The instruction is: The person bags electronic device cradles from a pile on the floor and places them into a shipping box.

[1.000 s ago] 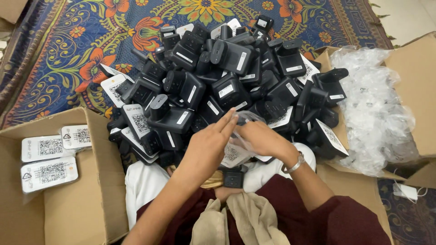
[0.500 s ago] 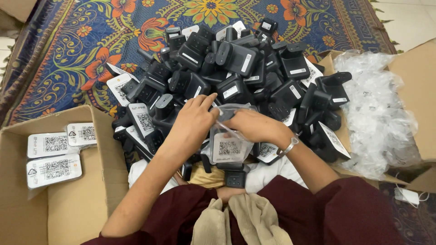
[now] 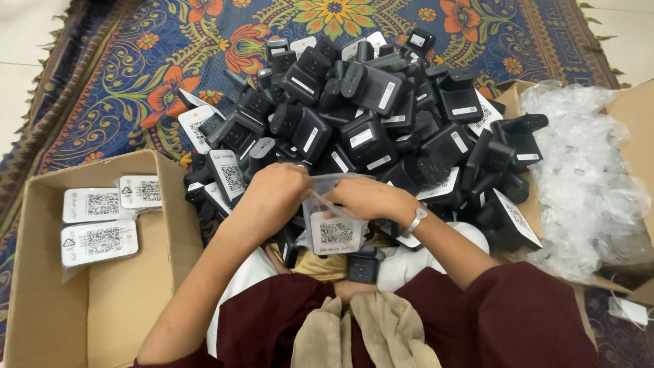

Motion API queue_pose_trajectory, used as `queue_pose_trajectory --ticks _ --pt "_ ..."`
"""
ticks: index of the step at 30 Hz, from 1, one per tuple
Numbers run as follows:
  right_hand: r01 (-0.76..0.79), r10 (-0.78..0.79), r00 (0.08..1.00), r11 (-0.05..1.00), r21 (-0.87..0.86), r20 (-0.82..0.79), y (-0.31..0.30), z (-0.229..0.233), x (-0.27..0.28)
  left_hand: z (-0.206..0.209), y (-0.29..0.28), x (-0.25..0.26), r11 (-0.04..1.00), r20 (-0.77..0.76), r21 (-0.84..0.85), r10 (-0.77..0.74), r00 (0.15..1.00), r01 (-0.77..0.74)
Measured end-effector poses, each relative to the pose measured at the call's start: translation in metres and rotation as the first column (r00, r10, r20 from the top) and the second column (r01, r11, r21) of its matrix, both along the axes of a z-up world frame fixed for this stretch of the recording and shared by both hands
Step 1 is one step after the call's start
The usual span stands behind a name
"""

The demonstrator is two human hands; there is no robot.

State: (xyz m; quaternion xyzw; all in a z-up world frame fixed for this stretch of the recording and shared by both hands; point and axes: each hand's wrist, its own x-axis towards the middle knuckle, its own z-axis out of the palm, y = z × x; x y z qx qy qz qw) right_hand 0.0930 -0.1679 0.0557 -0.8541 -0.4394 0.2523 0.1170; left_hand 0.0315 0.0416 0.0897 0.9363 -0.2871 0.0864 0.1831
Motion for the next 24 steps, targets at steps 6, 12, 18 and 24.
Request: queue_pose_trajectory --ticks 6,12,18,24 --pt "0.032 -0.019 0.999 0.958 0.285 -0.050 -0.012 0.008 0.006 -0.019 0.021 0.008 0.994 -0.104 -0.097 0.035 0.994 -0.045" --pt "-0.032 0.048 0.998 0.939 0.343 -0.038 -0.037 0.030 -0.013 -0.024 0.016 0.014 0.987 -0.071 -0.164 -0.016 0.997 0.004" --pt "-0.031 -0.125 0.922 0.919 0.394 0.367 -0.070 0.028 -0.025 -0.019 0.019 0.011 0.983 -0.096 -0.175 0.031 0.995 -0.048" --pt "0.332 -0.555 0.832 0.531 0.779 0.024 -0.074 -0.033 -0.018 -0.023 0.015 0.006 0.972 -0.082 -0.221 0.068 0.994 -0.085"
